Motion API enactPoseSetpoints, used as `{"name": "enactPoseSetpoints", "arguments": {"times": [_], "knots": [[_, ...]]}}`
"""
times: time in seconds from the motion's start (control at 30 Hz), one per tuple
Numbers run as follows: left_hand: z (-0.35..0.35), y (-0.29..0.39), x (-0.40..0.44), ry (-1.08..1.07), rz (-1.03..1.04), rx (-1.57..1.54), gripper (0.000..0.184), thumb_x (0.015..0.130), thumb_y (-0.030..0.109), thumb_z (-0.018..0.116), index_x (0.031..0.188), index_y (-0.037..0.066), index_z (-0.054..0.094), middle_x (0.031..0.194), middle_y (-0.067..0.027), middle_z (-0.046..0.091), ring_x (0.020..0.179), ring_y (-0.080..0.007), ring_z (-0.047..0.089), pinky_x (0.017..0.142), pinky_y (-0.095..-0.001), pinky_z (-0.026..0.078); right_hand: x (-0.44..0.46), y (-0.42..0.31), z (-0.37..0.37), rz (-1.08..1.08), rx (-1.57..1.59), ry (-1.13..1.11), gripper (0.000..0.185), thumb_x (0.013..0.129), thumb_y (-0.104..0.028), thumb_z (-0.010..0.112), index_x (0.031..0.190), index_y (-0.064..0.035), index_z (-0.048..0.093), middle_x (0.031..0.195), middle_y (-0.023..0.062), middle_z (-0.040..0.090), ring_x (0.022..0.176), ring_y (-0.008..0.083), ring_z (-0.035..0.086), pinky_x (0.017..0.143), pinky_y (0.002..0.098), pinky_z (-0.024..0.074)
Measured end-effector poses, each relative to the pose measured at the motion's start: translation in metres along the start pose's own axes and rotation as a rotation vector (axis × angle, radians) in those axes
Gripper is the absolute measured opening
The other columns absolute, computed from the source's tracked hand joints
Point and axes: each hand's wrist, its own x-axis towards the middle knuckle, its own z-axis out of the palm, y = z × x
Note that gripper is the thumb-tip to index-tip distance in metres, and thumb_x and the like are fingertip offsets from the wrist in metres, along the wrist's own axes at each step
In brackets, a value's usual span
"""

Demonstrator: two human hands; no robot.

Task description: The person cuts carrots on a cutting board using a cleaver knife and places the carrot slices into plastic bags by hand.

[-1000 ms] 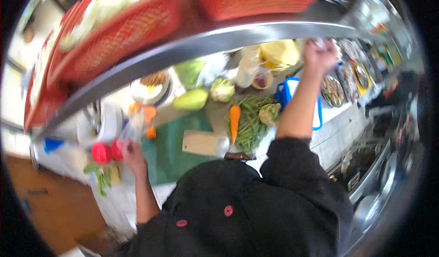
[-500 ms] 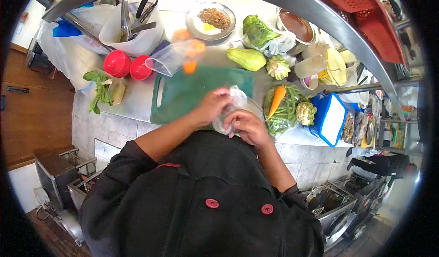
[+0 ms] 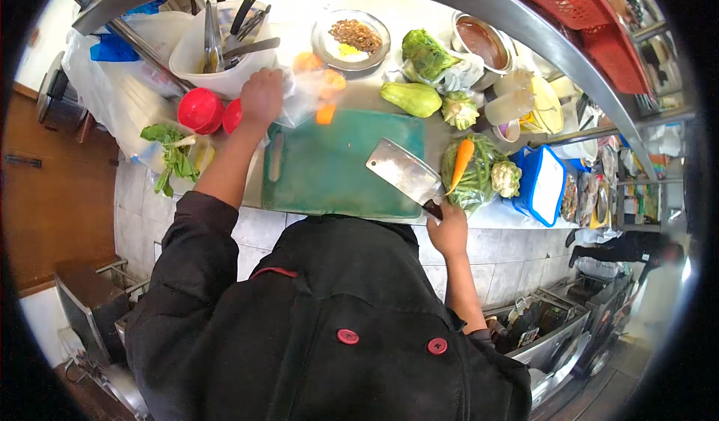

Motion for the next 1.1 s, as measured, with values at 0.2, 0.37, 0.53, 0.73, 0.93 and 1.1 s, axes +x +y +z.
{"name": "enactPoseSetpoints", "arguments": {"times": [0.2, 0.37, 0.53, 0.73, 0.93, 1.1], "knots": [[0.047, -0.005, 0.036, -0.194, -0.316, -0.13, 0.015, 0.087, 0.013, 0.052, 0.095, 0.006, 0.063, 0.094, -0.0171, 0.065, 0.09, -0.0361, 0.066, 0.08, -0.0495, 0.052, -0.007, 0.001, 0.025, 0.02, -0.115, 0.107, 0.043, 0.067, -0.014, 0.068, 0.108, -0.0034, 0.061, 0.102, 0.0174, 0.056, 0.099, 0.0383, 0.053, 0.082, 0.0487, 0.0461], [0.063, 0.0, 0.06, -0.676, -0.052, 0.051, 0.023, 0.086, 0.02, 0.055, 0.1, 0.006, 0.067, 0.1, -0.014, 0.066, 0.096, -0.0325, 0.065, 0.084, -0.0485, 0.051, -0.002, 0.005, 0.039, 0.053, -0.224, 0.109, 0.028, 0.069, -0.008, 0.059, 0.097, -0.0061, 0.063, 0.099, 0.0149, 0.055, 0.095, 0.0364, 0.054, 0.08, 0.0477, 0.0458], [0.025, 0.019, 0.064, -0.386, 0.041, 0.17, 0.026, 0.084, 0.018, 0.056, 0.103, 0.007, 0.069, 0.112, -0.0112, 0.062, 0.113, -0.026, 0.053, 0.093, -0.0447, 0.043, 0.001, 0.004, 0.028, -0.015, -0.251, 0.06, 0.02, 0.068, -0.013, 0.062, 0.087, -0.0056, 0.063, 0.093, 0.0161, 0.059, 0.09, 0.0365, 0.057, 0.078, 0.0479, 0.0469], [0.005, 0.018, 0.052, -0.099, 0.133, -0.052, 0.037, 0.083, 0.018, 0.056, 0.117, 0.007, 0.062, 0.122, -0.0122, 0.057, 0.119, -0.0276, 0.049, 0.098, -0.0468, 0.037, -0.016, -0.018, 0.011, 0.127, 0.22, 0.03, 0.022, 0.067, -0.017, 0.068, 0.08, -0.0024, 0.058, 0.079, 0.0191, 0.065, 0.076, 0.0402, 0.062, 0.069, 0.0502, 0.0485], [-0.004, 0.037, 0.016, 0.15, 0.322, -0.393, 0.038, 0.08, 0.013, 0.058, 0.116, 0.006, 0.061, 0.118, -0.014, 0.058, 0.109, -0.0327, 0.054, 0.095, -0.0463, 0.042, -0.022, -0.034, 0.022, 0.338, 0.776, -0.031, 0.017, 0.076, -0.011, 0.066, 0.085, -0.0001, 0.056, 0.071, 0.011, 0.06, 0.062, 0.0231, 0.059, 0.06, 0.0353, 0.0474], [-0.001, 0.055, -0.016, -0.147, 0.419, -0.517, 0.019, 0.08, 0.014, 0.058, 0.09, 0.003, 0.069, 0.093, -0.0145, 0.064, 0.089, -0.0339, 0.062, 0.08, -0.0447, 0.05, -0.005, -0.079, -0.013, 0.332, 1.154, -0.159, 0.027, 0.09, -0.008, 0.062, 0.114, 0.0001, 0.054, 0.068, -0.0014, 0.051, 0.055, 0.0074, 0.049, 0.052, 0.0228, 0.0418]]}}
